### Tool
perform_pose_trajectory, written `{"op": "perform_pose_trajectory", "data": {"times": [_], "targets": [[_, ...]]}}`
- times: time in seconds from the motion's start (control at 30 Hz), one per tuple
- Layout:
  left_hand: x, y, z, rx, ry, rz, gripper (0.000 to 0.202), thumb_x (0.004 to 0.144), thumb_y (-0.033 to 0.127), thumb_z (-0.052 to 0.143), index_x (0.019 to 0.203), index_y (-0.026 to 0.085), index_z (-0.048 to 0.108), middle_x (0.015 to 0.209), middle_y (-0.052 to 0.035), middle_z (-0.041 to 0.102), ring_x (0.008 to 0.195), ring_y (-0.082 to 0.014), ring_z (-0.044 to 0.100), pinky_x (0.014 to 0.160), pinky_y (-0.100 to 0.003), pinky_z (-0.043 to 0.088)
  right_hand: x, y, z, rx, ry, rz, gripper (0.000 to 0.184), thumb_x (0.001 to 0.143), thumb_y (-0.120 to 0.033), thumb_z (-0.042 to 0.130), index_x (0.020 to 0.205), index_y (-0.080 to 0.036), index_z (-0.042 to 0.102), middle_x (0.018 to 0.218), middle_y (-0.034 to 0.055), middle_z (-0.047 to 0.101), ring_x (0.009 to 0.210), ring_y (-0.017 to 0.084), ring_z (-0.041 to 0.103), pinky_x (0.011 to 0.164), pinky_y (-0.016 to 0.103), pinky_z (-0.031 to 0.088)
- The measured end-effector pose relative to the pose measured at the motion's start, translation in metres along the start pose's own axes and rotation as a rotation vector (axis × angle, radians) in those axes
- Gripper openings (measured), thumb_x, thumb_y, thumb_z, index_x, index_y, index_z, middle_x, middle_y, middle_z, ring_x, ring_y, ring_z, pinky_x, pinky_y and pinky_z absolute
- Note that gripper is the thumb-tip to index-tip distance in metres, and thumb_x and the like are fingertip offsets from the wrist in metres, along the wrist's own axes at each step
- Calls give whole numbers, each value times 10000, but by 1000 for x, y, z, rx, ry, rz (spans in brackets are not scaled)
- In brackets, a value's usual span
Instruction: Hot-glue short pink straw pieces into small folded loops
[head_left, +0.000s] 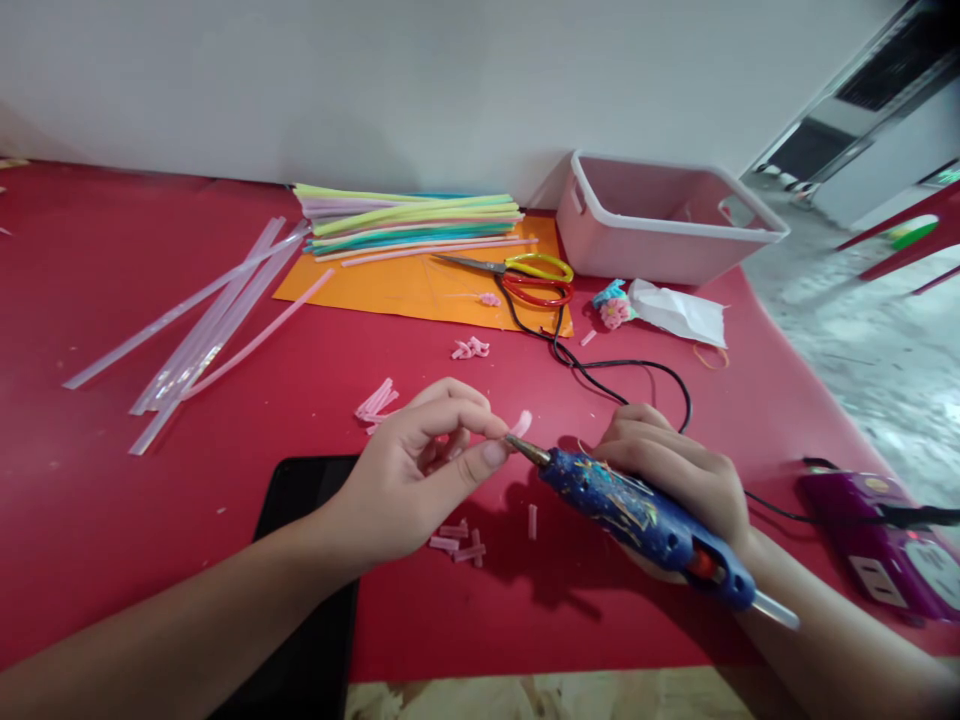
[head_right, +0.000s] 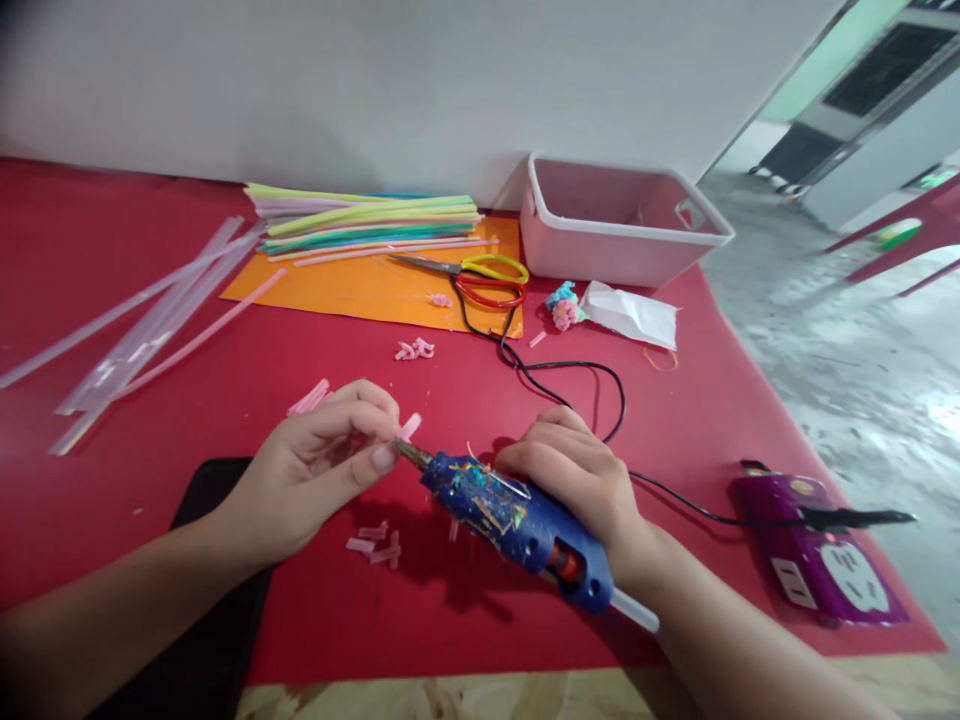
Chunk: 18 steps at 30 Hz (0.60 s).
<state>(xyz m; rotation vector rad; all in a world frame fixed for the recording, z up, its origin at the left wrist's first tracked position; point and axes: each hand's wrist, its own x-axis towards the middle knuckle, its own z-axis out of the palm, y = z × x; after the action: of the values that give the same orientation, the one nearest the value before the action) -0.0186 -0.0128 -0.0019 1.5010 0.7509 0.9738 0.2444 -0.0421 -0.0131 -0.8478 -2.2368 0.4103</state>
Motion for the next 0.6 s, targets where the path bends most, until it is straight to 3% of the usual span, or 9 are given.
{"op": "perform_pose_trajectory", "data": {"times": [0.6], "targets": [[2, -1, -2, -1, -8, 3, 55, 921, 229, 663, 880, 213, 695, 904, -1, 527, 757, -101, 514, 632, -243, 391, 4, -3, -2, -41, 19, -4, 87, 939, -226, 531, 1008, -185, 564, 768, 48, 609, 660, 171, 533, 736, 392, 460]]}}
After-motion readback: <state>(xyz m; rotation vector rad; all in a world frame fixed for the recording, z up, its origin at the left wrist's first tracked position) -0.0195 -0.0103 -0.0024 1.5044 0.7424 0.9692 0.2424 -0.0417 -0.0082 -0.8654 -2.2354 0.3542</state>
